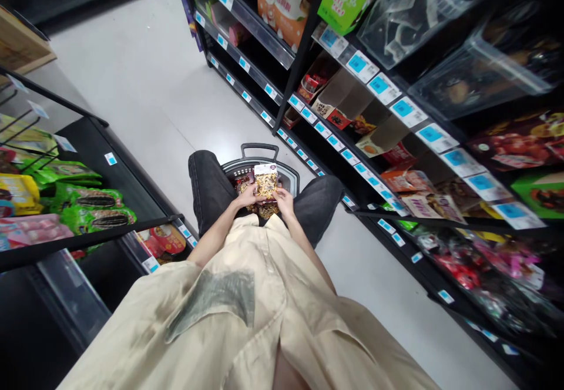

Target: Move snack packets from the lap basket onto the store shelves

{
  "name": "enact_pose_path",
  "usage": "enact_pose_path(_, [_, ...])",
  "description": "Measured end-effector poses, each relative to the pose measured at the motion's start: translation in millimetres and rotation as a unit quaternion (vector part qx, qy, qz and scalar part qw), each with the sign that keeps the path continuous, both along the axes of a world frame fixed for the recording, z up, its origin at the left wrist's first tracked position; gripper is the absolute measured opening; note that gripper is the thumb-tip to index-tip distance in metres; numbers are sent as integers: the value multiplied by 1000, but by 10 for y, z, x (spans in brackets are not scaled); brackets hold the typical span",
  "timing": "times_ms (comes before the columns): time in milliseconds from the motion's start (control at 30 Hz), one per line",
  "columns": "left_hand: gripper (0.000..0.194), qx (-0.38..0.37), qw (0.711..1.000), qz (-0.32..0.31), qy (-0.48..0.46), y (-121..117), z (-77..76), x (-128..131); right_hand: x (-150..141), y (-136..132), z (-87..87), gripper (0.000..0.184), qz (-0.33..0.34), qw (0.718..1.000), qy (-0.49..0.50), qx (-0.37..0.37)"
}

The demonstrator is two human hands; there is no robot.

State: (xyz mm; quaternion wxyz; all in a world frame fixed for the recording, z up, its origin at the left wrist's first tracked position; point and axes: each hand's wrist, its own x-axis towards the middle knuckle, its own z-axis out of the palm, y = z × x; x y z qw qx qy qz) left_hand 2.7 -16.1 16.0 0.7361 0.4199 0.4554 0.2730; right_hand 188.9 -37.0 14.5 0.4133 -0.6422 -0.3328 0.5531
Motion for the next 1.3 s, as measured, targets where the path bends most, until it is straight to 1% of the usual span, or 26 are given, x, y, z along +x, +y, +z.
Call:
enact_pose_path(133, [73, -14, 1000, -8, -13, 3, 23, -1, 13, 8, 9, 39, -15, 1000, -7, -12])
enact_pose_path(233, [75, -15, 1000, -6, -1, 5, 14, 0, 25, 19, 8, 36, -16, 1000, -4, -22])
enact_pose_path(400, [70, 21, 999, -2, 36, 2, -26, 0, 20, 30, 16, 31, -24, 999, 5, -32])
enact_pose_path(500, [68, 46, 996, 28, 69, 12, -56, -6, 12, 30, 27, 30, -25, 999, -2, -26])
enact_pose_path(600, [68, 70, 988, 86, 105, 39, -77, -18, 4, 30, 49, 31, -29, 999, -16, -14])
enact_pose_path(667, [64, 75, 985, 117, 105, 56, -68, -25, -5, 30, 80, 31, -24, 999, -27, -2])
enact_pose_path(733, [59, 62, 987, 123, 81, 62, -32, -26, -23, 26, 133, 32, -7, 999, -37, 17])
enact_pose_path(800, [55, 32, 994, 97, 43, 57, 27, -23, -49, 13, 208, 31, 24, 997, -50, 47])
enact_pose_path(867, [54, -1, 998, 58, 2, 45, 90, -18, -78, -10, 293, 32, 72, 991, -69, 85])
enact_pose_path(933, [54, -32, 999, 38, -23, 35, 142, -18, -104, -38, 371, 35, 130, 980, -91, 120])
enact_pose_path(1033, [54, -67, 996, 62, -15, 39, 179, -25, -128, -74, 439, 41, 197, 961, -113, 158])
enact_pose_path(1100, [52, -65, 994, 85, 7, 49, 181, -30, -132, -84, 442, 37, 219, 954, -114, 169])
enact_pose_path(1167, [50, -57, 993, 97, 28, 57, 173, -31, -122, -79, 412, 31, 210, 957, -112, 163])
enact_pose_path(1200, [49, -58, 993, 99, 36, 58, 168, -31, -110, -71, 386, 29, 188, 963, -119, 155])
enact_pose_path(1300, [50, -61, 993, 92, 35, 46, 149, -27, -52, -28, 279, 31, 72, 978, -160, 114])
